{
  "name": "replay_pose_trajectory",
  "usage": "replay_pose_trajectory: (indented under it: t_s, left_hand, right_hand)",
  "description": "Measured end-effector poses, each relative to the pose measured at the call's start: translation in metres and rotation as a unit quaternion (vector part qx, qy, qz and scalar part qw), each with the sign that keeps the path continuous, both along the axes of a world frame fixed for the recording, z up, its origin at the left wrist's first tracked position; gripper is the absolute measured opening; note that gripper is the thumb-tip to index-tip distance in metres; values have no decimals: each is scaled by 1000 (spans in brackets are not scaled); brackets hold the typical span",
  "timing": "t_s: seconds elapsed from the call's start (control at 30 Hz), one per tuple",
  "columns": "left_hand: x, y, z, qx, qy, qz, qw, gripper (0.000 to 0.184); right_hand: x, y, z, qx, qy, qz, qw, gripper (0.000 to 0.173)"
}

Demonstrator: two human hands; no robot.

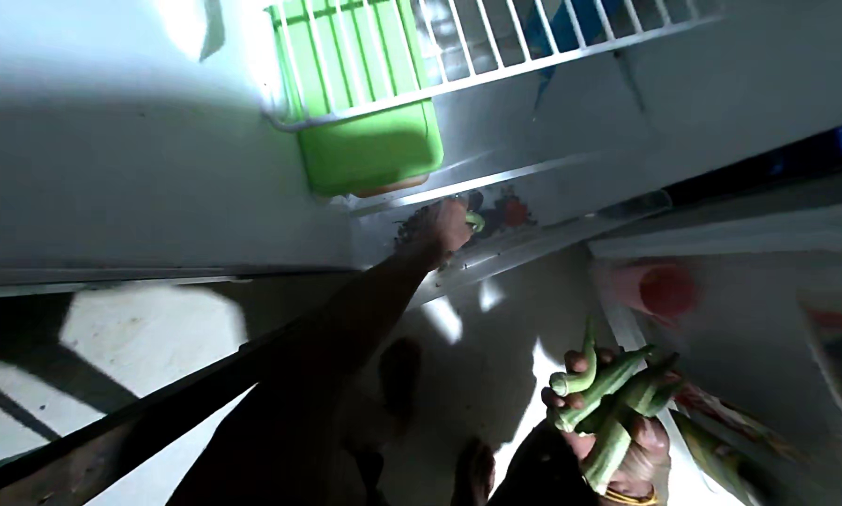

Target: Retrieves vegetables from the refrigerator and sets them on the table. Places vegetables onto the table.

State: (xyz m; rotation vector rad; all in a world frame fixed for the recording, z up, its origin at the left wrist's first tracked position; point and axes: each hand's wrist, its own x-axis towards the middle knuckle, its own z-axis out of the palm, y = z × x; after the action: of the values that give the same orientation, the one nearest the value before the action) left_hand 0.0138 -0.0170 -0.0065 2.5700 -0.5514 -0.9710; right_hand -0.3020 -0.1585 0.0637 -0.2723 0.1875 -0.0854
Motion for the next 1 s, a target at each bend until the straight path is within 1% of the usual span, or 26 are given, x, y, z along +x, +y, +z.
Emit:
replay_pose_trajectory:
  t_s: [0.1,0.13,0.2,0.27,0.37,0.43,0.53,0.63,0.7,1.0]
  left_hand:
    - [-13,-20,-7,40,-18,18,999,64]
    - [-17,-26,-9,58,-27,20,998,65]
    - [-21,-32,-10,86,-43,25,995,62]
    - [-22,-33,-14,92,-57,36,993,60]
    - [-21,-31,-15,99,-50,39,993,67]
    - [-20,-32,-15,109,-46,32,993,66]
    - [-18,-32,-22,114,-60,33,991,69]
    - [-17,-28,-19,111,-72,18,991,66]
    - [-16,-22,-10,110,-78,4,991,64]
    - [-7,3,20,53,-64,-62,995,75]
  right_hand:
    - [-1,2,3,-1,-1,-13,1000,53]
    - [-2,2,4,-3,-3,-17,1000,52]
    - [-5,2,5,-6,-9,-16,1000,53]
    - [-7,2,7,-13,-4,-15,1000,53]
    - [-9,3,8,-13,-2,-16,1000,52]
    - [-10,3,8,-16,-4,-15,1000,52]
    - [-11,4,7,-21,-18,-11,1000,54]
    - [-11,2,8,-17,-25,-10,999,53]
    - [-11,3,9,-13,-24,-12,1000,52]
    - [-5,6,9,-17,-48,-10,999,53]
